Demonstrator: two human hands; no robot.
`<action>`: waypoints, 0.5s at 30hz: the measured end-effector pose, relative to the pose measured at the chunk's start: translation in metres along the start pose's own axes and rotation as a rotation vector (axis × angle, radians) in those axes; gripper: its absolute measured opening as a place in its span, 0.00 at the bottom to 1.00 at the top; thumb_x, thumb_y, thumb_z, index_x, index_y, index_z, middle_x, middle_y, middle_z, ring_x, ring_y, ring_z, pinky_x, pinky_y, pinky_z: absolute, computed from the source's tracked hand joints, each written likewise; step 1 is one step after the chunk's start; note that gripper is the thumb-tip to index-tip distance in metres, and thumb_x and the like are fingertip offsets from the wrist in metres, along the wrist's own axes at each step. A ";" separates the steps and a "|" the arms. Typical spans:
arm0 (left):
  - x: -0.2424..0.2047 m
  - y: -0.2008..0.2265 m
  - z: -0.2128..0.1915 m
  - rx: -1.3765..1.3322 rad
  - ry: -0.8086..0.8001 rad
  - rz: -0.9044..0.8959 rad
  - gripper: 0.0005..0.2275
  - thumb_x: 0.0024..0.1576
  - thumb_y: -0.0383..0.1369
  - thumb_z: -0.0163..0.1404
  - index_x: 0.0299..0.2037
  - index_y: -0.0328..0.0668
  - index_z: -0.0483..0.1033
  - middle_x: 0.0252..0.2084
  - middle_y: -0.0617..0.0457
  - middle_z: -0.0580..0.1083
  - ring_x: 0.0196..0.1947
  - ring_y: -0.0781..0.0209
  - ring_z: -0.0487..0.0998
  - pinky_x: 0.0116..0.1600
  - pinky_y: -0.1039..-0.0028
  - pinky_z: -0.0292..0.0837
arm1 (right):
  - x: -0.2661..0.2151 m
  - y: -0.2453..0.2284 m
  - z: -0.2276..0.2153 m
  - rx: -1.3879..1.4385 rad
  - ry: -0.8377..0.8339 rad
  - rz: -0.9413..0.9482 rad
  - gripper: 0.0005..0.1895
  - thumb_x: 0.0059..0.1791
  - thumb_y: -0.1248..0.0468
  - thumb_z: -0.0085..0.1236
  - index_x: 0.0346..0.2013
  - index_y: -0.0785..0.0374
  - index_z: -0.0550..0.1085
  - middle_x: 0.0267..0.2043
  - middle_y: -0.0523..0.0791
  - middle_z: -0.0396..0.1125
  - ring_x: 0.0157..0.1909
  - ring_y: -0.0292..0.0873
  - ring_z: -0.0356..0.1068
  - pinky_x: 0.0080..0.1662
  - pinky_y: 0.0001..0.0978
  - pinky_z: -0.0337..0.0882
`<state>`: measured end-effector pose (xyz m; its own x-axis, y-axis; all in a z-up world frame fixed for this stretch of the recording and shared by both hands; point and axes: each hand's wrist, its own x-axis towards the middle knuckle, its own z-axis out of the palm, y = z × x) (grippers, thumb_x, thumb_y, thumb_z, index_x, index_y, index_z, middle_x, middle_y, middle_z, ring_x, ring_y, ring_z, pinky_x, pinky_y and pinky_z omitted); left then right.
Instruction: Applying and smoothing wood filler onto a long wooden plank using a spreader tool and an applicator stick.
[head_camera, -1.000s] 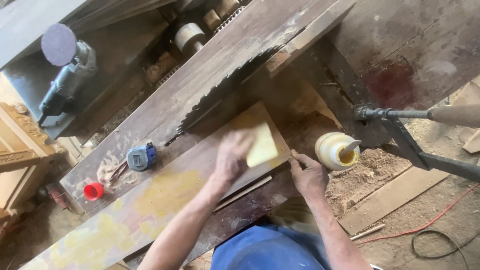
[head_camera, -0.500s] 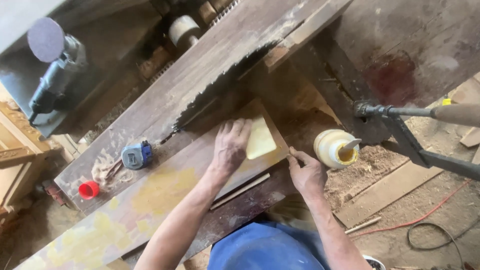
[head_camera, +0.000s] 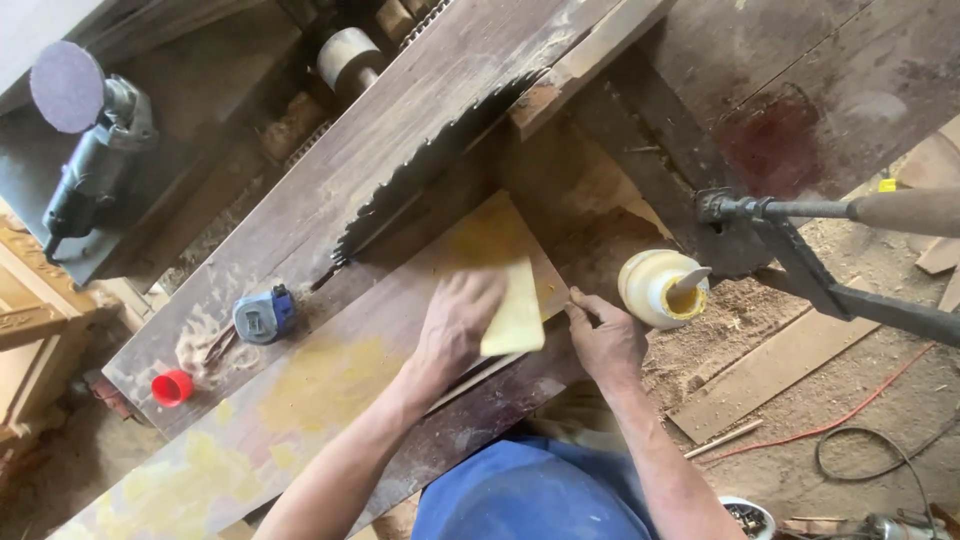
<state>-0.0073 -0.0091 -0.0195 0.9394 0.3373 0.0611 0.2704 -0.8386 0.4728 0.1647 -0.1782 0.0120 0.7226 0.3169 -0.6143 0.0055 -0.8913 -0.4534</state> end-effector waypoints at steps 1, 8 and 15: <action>-0.016 0.001 0.003 -0.105 -0.064 -0.013 0.18 0.58 0.44 0.40 0.49 0.47 0.77 0.47 0.45 0.73 0.46 0.40 0.74 0.47 0.53 0.70 | 0.001 0.003 0.002 0.020 0.011 -0.021 0.11 0.49 0.48 0.61 0.45 0.36 0.82 0.47 0.31 0.77 0.56 0.42 0.74 0.62 0.44 0.70; -0.081 -0.019 -0.037 -0.229 0.113 -0.199 0.41 0.49 0.74 0.43 0.57 0.45 0.76 0.52 0.42 0.71 0.49 0.37 0.73 0.51 0.55 0.70 | -0.001 0.003 0.007 0.057 0.064 -0.116 0.09 0.51 0.56 0.62 0.46 0.45 0.83 0.50 0.39 0.77 0.57 0.49 0.74 0.61 0.50 0.68; -0.046 0.011 0.004 0.418 0.345 -0.047 0.11 0.62 0.26 0.44 0.50 0.47 0.77 0.42 0.44 0.70 0.37 0.44 0.74 0.41 0.60 0.73 | 0.002 0.010 0.013 0.103 0.074 -0.160 0.09 0.49 0.59 0.64 0.44 0.45 0.83 0.37 0.39 0.78 0.37 0.38 0.78 0.49 0.37 0.73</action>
<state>-0.0464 -0.0355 -0.0209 0.8195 0.4402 0.3669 0.4372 -0.8942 0.0965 0.1574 -0.1825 -0.0020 0.7673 0.4236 -0.4814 0.0564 -0.7925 -0.6073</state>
